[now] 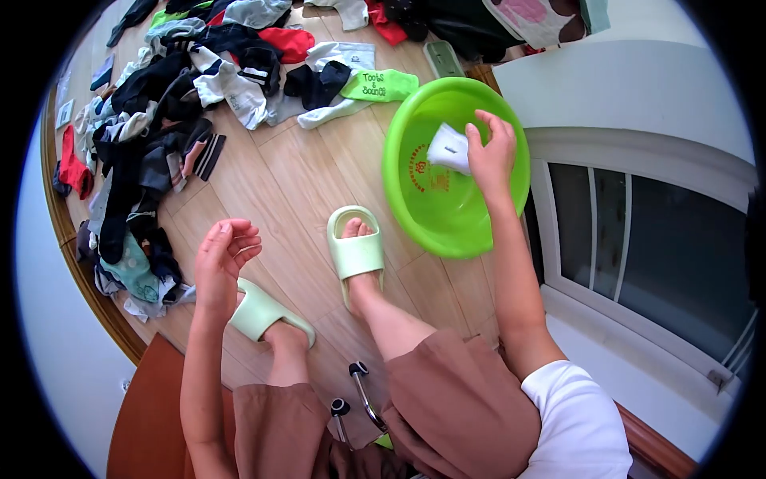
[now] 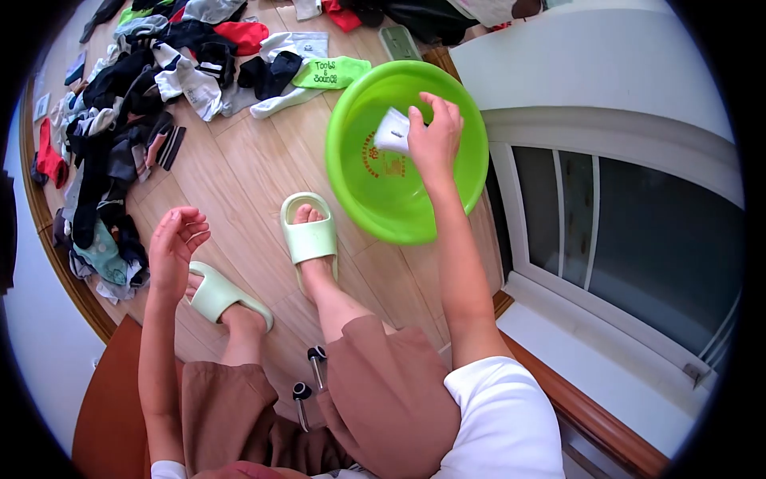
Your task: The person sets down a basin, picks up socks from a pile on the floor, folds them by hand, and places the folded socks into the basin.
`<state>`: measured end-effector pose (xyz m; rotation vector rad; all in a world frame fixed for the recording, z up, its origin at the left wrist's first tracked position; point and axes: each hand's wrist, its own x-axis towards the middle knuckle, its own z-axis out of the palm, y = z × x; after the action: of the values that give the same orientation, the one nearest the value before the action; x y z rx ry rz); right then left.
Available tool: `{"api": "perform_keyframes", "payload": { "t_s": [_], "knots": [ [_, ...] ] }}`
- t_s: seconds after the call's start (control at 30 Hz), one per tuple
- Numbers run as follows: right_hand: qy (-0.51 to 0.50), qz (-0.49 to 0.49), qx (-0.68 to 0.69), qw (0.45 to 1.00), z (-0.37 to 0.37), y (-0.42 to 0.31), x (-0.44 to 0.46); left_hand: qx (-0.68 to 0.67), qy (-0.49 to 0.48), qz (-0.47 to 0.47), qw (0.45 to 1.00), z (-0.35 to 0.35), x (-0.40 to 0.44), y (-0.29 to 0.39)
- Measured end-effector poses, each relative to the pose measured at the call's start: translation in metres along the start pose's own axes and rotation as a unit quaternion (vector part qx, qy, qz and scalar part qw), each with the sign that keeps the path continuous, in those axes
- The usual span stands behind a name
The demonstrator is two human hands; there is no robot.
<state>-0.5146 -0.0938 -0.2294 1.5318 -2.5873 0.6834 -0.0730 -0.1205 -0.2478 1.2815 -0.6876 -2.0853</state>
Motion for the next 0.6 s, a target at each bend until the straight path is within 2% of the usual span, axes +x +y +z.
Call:
{"api": "perform_keyframes", "payload": {
  "t_s": [0.03,0.13,0.2,0.27,0.4,0.5,0.6],
  "knots": [
    [-0.014,0.027,0.046,0.998,-0.002,-0.018,0.002,0.001,0.008,-0.002,1.000,-0.001,0.003,0.001],
    [-0.033,-0.076,0.143,0.986,0.026,-0.062,0.003,0.000,0.024,-0.011,1.000,0.001,0.016,0.003],
    [-0.085,-0.155,0.174,0.969,0.058,-0.098,-0.003,-0.003,0.026,-0.015,1.000,0.000,0.030,0.006],
    [-0.164,-0.181,0.202,0.948,0.096,-0.129,-0.011,-0.010,0.025,-0.016,1.000,0.003,0.042,0.011],
    [-0.202,-0.163,0.165,0.951,0.170,-0.169,-0.021,-0.021,0.030,-0.017,0.999,0.007,0.066,0.020],
    [-0.218,-0.112,0.143,0.959,0.206,-0.182,0.000,-0.023,0.023,-0.019,0.999,0.002,0.084,0.020],
    [-0.226,-0.111,0.116,0.961,0.226,-0.180,0.022,-0.039,0.022,-0.020,0.999,-0.003,0.095,0.026]
  ]
}}
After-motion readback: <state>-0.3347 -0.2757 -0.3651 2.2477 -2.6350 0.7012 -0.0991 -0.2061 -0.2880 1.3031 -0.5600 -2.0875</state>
